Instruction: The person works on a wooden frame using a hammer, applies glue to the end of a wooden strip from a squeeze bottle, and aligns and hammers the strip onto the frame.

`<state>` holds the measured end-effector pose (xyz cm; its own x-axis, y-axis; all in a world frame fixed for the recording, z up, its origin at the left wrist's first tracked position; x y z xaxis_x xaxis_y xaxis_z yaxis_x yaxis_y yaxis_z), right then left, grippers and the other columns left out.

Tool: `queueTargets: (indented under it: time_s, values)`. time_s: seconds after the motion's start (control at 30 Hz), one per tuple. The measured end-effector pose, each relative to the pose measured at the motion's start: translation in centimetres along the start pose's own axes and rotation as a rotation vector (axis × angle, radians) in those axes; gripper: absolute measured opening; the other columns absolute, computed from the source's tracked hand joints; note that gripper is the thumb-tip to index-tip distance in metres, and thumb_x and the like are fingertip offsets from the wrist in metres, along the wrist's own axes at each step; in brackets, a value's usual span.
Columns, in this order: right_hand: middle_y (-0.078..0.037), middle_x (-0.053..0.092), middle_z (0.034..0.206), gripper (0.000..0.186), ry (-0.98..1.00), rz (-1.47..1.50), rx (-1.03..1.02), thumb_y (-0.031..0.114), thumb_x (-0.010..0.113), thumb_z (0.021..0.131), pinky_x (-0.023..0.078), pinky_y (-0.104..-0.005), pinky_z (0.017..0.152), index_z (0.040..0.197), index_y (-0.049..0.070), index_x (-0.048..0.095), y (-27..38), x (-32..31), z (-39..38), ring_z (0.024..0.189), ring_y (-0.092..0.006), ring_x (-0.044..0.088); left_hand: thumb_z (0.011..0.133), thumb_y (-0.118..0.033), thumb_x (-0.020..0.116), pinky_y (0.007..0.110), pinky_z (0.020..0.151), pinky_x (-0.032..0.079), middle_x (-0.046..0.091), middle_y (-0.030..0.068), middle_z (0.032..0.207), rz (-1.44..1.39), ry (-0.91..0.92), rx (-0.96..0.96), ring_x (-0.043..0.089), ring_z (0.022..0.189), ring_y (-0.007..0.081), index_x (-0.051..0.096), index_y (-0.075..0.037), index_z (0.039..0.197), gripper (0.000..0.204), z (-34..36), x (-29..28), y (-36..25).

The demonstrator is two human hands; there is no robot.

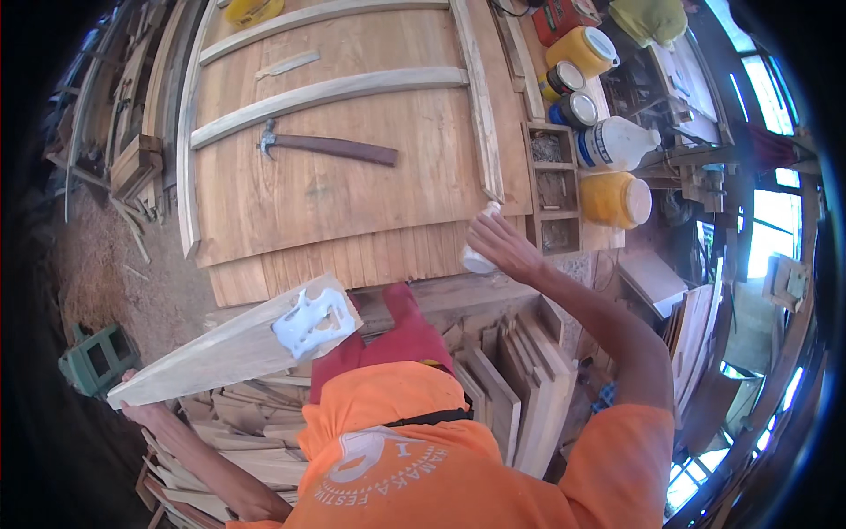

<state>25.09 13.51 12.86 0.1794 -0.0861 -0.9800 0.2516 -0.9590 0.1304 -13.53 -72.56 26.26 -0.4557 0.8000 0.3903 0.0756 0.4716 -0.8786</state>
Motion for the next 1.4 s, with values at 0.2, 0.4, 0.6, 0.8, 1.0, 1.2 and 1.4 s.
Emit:
queueTargets:
  time_s: [0.2,0.4,0.6,0.8,1.0,1.2,1.4]
  values:
    - [-0.016,0.051,0.153,0.052,-0.094,-0.014,0.011,0.01,0.061,0.094,0.031,-0.0531,0.131,0.145,0.006,0.051,0.1,0.7,-0.5,0.155,-0.0349,0.04,0.104,-0.041,0.028,0.048,0.094,0.053,0.058,0.018,0.104,-0.063,-0.033,-0.018,0.061,0.101,0.0319,0.051,0.0,0.111,0.047,-3.0,3.0,0.7]
    - [-0.017,0.05,0.155,0.056,-0.061,0.012,-0.004,0.012,0.062,0.094,0.03,-0.0519,0.132,0.149,0.007,0.049,-0.2,0.0,1.6,0.156,-0.0343,0.039,0.103,-0.044,0.027,0.048,0.092,0.052,0.055,0.0183,0.102,-0.055,0.017,-0.016,0.059,0.1,0.0319,0.049,0.001,0.109,0.05,-2.7,2.2,0.4]
    - [-0.016,0.05,0.155,0.056,-0.085,0.001,0.023,0.012,0.061,0.095,0.029,-0.0521,0.132,0.149,0.008,0.049,-0.3,0.4,-1.1,0.156,-0.0342,0.039,0.103,-0.042,0.029,0.056,0.098,0.053,0.064,0.0168,0.103,-0.247,0.24,-0.131,0.064,0.103,0.0359,0.058,-0.001,0.109,0.052,-2.7,-0.6,-1.4]
    - [-0.015,0.051,0.155,0.054,-0.056,0.049,-0.046,0.011,0.06,0.095,0.029,-0.0528,0.133,0.148,0.007,0.049,0.0,-0.2,2.4,0.156,-0.0355,0.04,0.102,-0.045,0.031,0.051,0.097,0.053,0.065,0.0158,0.099,-0.029,-0.083,0.007,0.065,0.101,0.0338,0.064,0.002,0.108,0.058,-4.3,-1.0,-1.2]
    - [-0.02,0.05,0.161,0.057,-0.058,0.062,-0.006,0.008,0.062,0.092,0.028,-0.0554,0.133,0.149,0.009,0.056,0.2,0.1,-3.5,0.157,-0.0378,0.041,0.099,-0.043,0.036,0.056,0.103,0.053,0.07,0.0173,0.116,0.875,-0.368,0.263,0.066,0.111,0.0353,0.069,0.0,0.121,0.058,-9.5,0.7,0.6]
    - [-0.022,0.059,0.154,0.047,-0.278,0.147,-0.26,0.011,0.066,0.092,0.037,-0.0582,0.128,0.139,0.008,0.067,6.5,-8.0,4.0,0.15,-0.0399,0.052,0.098,-0.055,0.031,0.062,0.101,0.053,0.07,0.0236,0.109,-0.126,-0.323,0.266,0.068,0.105,0.0418,0.066,0.001,0.117,0.069,-9.1,-13.9,-6.2]
    - [-0.019,0.06,0.154,0.044,-0.337,0.249,-0.654,0.014,0.068,0.092,0.039,-0.0548,0.128,0.136,0.01,0.066,18.5,-13.7,20.0,0.149,-0.0364,0.054,0.1,-0.056,0.026,0.063,0.093,0.06,0.07,0.0234,0.104,-0.19,-0.598,0.36,0.07,0.097,0.0434,0.063,0.003,0.115,0.071,-10.6,-17.1,-6.2]
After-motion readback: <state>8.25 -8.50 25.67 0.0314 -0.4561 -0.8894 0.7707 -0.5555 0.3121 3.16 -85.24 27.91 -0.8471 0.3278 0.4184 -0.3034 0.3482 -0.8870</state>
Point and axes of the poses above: each hand's wrist, its own z-axis towards the middle knuckle, its own x-axis out of the palm, y = z × x, the point moved 1 cm from there along z, towards the middle knuckle
